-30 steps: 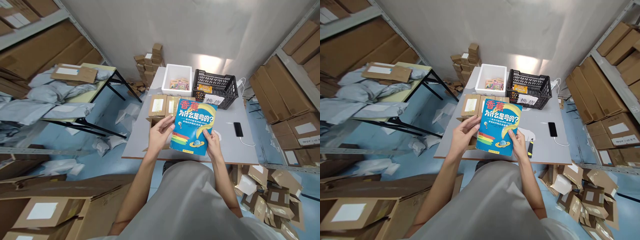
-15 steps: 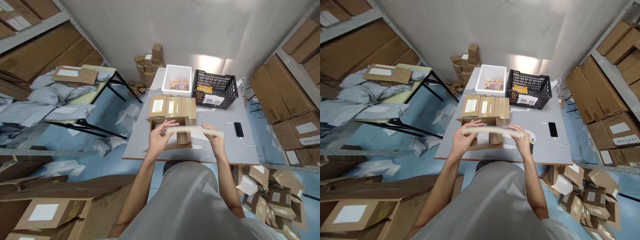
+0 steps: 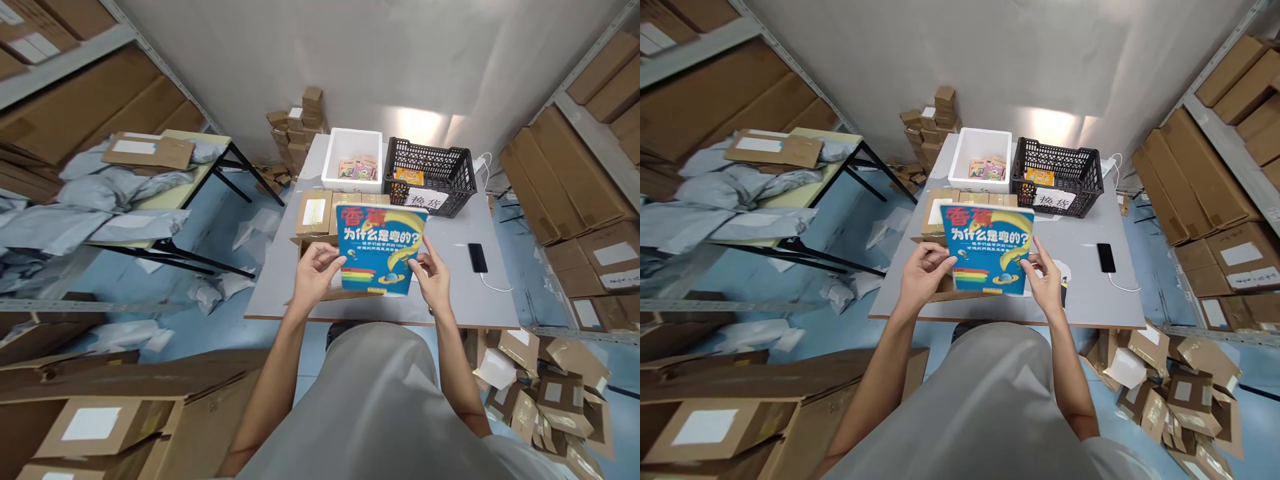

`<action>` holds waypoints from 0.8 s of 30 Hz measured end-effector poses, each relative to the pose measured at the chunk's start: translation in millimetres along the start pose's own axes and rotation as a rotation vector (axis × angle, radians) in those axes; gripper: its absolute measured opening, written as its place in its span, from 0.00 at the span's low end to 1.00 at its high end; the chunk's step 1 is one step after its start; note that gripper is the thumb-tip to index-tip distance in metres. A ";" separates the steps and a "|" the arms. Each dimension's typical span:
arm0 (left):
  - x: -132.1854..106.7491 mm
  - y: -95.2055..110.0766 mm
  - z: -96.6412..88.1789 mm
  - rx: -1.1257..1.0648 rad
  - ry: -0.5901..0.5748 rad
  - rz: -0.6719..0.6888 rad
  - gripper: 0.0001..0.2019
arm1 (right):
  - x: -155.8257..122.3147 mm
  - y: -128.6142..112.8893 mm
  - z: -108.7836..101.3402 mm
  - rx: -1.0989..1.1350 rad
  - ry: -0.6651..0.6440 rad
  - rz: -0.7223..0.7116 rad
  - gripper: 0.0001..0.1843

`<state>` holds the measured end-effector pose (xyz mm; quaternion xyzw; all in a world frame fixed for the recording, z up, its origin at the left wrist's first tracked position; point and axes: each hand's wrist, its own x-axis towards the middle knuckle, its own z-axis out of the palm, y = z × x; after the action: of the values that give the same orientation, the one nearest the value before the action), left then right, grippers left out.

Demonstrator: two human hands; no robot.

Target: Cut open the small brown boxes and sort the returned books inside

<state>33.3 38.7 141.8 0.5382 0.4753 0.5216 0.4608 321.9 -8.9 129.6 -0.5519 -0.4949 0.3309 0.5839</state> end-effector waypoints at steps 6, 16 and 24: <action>-4.1 8.6 -2.7 0.059 -0.162 -0.066 0.30 | 3.0 -3.3 -9.3 0.110 -0.082 0.193 0.26; -2.7 19.2 19.1 -0.001 0.014 -0.246 0.26 | 4.7 -16.5 8.7 0.223 -0.070 0.327 0.31; -2.7 18.0 15.2 0.001 0.034 -0.126 0.32 | -1.7 -9.7 7.4 0.253 -0.152 0.374 0.38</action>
<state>49.1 33.8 158.8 0.4985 0.5162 0.5004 0.4844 312.9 -9.8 137.9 -0.5300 -0.3809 0.5333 0.5381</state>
